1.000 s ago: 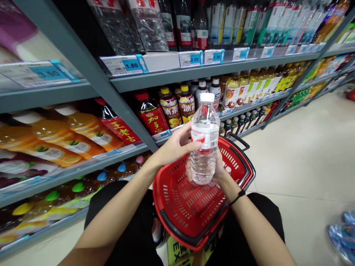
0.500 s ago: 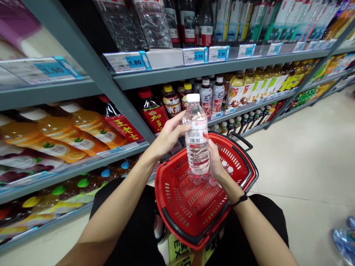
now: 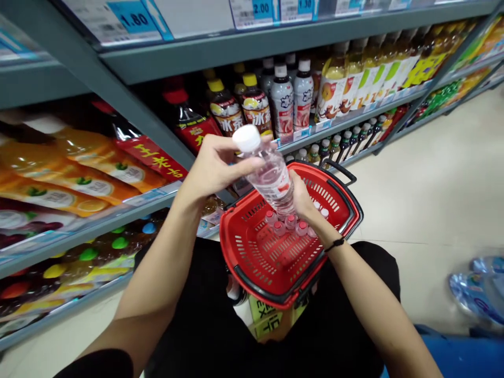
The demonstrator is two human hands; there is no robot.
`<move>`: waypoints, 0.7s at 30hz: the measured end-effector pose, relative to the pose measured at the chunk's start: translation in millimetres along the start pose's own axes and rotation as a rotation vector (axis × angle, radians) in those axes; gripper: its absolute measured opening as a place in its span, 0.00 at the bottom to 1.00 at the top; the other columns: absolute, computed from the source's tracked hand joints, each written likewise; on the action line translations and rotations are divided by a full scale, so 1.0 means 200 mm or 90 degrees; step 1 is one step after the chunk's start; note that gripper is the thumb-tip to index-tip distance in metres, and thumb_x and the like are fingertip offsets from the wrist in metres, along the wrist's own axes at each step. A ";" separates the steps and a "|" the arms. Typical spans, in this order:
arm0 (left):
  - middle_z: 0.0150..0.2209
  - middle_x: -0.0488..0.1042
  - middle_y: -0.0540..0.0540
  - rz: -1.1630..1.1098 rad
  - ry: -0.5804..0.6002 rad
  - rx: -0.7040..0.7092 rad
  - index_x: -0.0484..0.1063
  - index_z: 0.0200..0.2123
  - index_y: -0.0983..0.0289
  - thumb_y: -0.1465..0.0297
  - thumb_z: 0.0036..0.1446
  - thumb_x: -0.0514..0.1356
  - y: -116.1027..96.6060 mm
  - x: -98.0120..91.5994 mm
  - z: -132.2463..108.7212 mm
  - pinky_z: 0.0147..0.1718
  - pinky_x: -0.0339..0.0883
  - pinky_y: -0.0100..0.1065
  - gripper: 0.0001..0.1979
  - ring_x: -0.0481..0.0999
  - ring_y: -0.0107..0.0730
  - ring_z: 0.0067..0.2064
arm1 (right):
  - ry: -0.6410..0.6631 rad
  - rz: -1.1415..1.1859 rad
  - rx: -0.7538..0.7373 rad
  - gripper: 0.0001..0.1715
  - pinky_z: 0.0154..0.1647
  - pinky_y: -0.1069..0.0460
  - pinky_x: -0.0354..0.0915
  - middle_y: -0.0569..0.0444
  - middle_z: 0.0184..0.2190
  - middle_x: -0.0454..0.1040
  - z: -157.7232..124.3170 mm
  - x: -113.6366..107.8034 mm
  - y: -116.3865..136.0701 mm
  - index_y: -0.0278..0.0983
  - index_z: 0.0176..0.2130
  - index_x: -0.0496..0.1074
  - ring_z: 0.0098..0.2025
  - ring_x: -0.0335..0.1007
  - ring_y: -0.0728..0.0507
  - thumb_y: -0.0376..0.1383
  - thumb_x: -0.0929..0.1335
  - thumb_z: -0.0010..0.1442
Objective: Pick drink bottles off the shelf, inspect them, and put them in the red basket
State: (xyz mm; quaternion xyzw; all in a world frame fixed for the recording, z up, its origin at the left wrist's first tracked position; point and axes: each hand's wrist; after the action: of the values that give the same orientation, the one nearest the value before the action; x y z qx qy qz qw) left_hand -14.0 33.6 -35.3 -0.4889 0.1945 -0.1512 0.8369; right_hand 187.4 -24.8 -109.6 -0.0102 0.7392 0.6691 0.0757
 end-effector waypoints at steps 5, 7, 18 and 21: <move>0.33 0.83 0.53 0.080 0.102 -0.045 0.85 0.43 0.65 0.53 0.53 0.74 -0.02 -0.03 -0.03 0.35 0.73 0.34 0.23 0.80 0.35 0.36 | 0.024 -0.228 0.018 0.25 0.57 0.41 0.70 0.51 0.37 0.79 0.03 -0.15 -0.12 0.40 0.34 0.68 0.48 0.74 0.38 0.49 0.54 0.71; 0.31 0.81 0.52 0.099 0.164 -0.063 0.86 0.41 0.65 0.55 0.51 0.75 -0.01 -0.03 -0.04 0.34 0.71 0.33 0.21 0.79 0.34 0.34 | 0.085 -0.274 0.046 0.22 0.56 0.43 0.71 0.52 0.38 0.80 0.04 -0.19 -0.12 0.39 0.36 0.71 0.47 0.75 0.39 0.46 0.57 0.71; 0.27 0.79 0.51 0.230 0.462 -0.104 0.83 0.34 0.66 0.57 0.60 0.69 0.44 0.52 -0.27 0.36 0.64 0.30 0.16 0.74 0.29 0.30 | 0.227 -0.745 0.220 0.22 0.47 0.47 0.70 0.31 0.44 0.83 0.10 -0.31 -0.01 0.28 0.42 0.80 0.48 0.80 0.32 0.41 0.63 0.72; 0.35 0.82 0.60 0.358 0.560 -0.150 0.83 0.37 0.68 0.58 0.59 0.70 0.63 0.71 -0.39 0.39 0.68 0.34 0.17 0.79 0.39 0.37 | 0.269 -0.814 0.243 0.23 0.49 0.48 0.71 0.32 0.50 0.82 0.08 -0.29 0.02 0.28 0.48 0.80 0.52 0.81 0.33 0.43 0.64 0.72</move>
State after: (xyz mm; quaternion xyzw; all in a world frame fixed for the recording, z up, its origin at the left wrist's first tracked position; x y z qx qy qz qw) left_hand 82.1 -29.8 -206.0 -0.3988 0.6659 -0.0891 0.6242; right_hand 245.6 -14.0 -99.1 -0.5597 0.6916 0.3357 0.3095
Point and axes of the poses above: each hand's wrist, its own z-axis towards the middle knuckle, its own x-axis out of the palm, y = z × x
